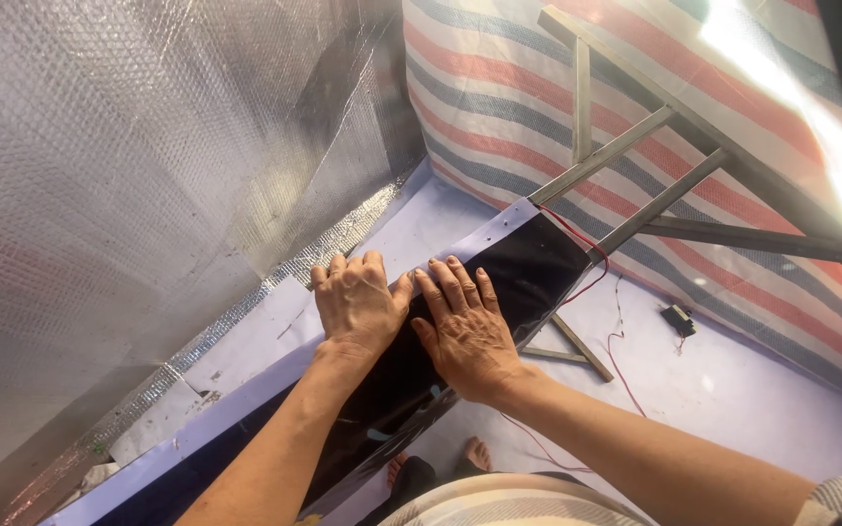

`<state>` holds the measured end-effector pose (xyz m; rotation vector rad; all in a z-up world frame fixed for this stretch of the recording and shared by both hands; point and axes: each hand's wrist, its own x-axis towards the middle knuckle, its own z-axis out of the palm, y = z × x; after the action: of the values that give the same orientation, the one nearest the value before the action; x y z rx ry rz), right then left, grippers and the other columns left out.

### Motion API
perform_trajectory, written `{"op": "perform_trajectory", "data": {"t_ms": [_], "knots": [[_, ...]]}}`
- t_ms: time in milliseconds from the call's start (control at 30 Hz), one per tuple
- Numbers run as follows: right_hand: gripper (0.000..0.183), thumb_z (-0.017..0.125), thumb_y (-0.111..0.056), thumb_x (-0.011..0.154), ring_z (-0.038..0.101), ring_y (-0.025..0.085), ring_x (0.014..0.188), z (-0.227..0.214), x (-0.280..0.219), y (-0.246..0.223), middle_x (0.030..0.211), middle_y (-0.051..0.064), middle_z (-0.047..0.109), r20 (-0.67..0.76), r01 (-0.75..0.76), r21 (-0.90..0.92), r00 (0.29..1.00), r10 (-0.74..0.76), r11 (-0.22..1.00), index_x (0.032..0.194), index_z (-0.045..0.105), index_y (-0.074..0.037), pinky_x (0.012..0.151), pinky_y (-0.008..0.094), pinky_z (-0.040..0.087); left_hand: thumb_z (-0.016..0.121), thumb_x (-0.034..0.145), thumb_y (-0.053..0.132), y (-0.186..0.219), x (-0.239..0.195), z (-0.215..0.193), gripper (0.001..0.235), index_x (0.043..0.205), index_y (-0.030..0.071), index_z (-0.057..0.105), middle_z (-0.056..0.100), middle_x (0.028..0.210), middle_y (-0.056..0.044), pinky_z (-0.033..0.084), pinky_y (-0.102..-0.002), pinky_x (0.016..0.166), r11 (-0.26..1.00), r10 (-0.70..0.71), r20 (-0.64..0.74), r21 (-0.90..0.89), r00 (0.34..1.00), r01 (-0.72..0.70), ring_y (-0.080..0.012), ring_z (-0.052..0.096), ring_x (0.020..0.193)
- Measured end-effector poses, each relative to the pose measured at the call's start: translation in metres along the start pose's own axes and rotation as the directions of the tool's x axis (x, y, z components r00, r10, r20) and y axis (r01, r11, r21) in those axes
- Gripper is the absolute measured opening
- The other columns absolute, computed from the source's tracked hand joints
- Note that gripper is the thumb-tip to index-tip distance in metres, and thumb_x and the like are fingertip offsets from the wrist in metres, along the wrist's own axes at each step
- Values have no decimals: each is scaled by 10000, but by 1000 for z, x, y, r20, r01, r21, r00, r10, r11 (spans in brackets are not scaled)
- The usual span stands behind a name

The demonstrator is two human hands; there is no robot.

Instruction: Attaching a printed banner to a metal frame by aligning the edges and smoothing the surface with hands.

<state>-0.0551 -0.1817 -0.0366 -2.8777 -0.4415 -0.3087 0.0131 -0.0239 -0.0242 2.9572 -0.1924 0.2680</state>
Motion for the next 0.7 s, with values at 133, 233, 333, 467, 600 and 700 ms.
{"op": "perform_trajectory", "data": {"t_ms": [133, 233, 333, 467, 600, 700], "knots": [[645, 400, -514, 1032, 249, 316, 1526, 1, 1, 1, 1590, 121, 351, 2, -6, 5, 1000, 6, 1000, 1580, 350, -177, 1244, 527, 107, 614, 886, 549, 11, 3, -9, 389, 873, 163, 659, 736, 845, -114, 409, -487, 943, 997, 18, 11, 70, 1000, -19, -307, 664, 967], [642, 426, -494, 1024, 248, 320, 1525, 1, 0, 0, 1590, 129, 353, -2, 0, 18, 1000, 0, 1000, 1574, 363, -168, 1242, 528, 101, 484, 936, 554, 14, 3, 3, 483, 782, 156, 711, 762, 788, -128, 369, -501, 976, 997, -17, 110, 77, 994, 8, -331, 691, 927], [646, 454, -475, 1007, 242, 321, 1528, 1, 0, 0, 1591, 129, 355, -5, -1, 26, 1000, 1, 1000, 1567, 373, -162, 1246, 531, 92, 414, 954, 492, 18, 3, 18, 476, 808, 151, 712, 762, 781, -123, 334, -508, 996, 992, -7, 116, 128, 993, -8, -326, 688, 937], [666, 488, -463, 981, 234, 325, 1531, 2, -1, 0, 1592, 137, 349, -15, 5, 23, 1000, -5, 1000, 1560, 378, -152, 1250, 533, 84, 376, 998, 468, 10, 3, 51, 473, 859, 149, 697, 750, 805, -124, 345, -496, 963, 975, 102, 73, 193, 992, -114, -307, 648, 992], [666, 485, -458, 982, 241, 342, 1525, 1, 0, 1, 1578, 162, 359, -17, 13, 44, 1000, -13, 999, 1553, 385, -130, 1244, 547, 91, 409, 997, 414, 2, 7, 56, 404, 858, 141, 673, 721, 785, -110, 365, -471, 922, 941, 242, 61, 229, 968, -249, -289, 603, 989], [673, 483, -462, 985, 244, 342, 1527, -2, 0, 0, 1577, 170, 364, -24, 12, 33, 1000, -12, 999, 1553, 385, -113, 1243, 548, 92, 449, 991, 409, -4, 7, 53, 375, 851, 126, 652, 696, 775, -121, 366, -465, 913, 902, 331, 48, 277, 943, -331, -293, 590, 979]]}}
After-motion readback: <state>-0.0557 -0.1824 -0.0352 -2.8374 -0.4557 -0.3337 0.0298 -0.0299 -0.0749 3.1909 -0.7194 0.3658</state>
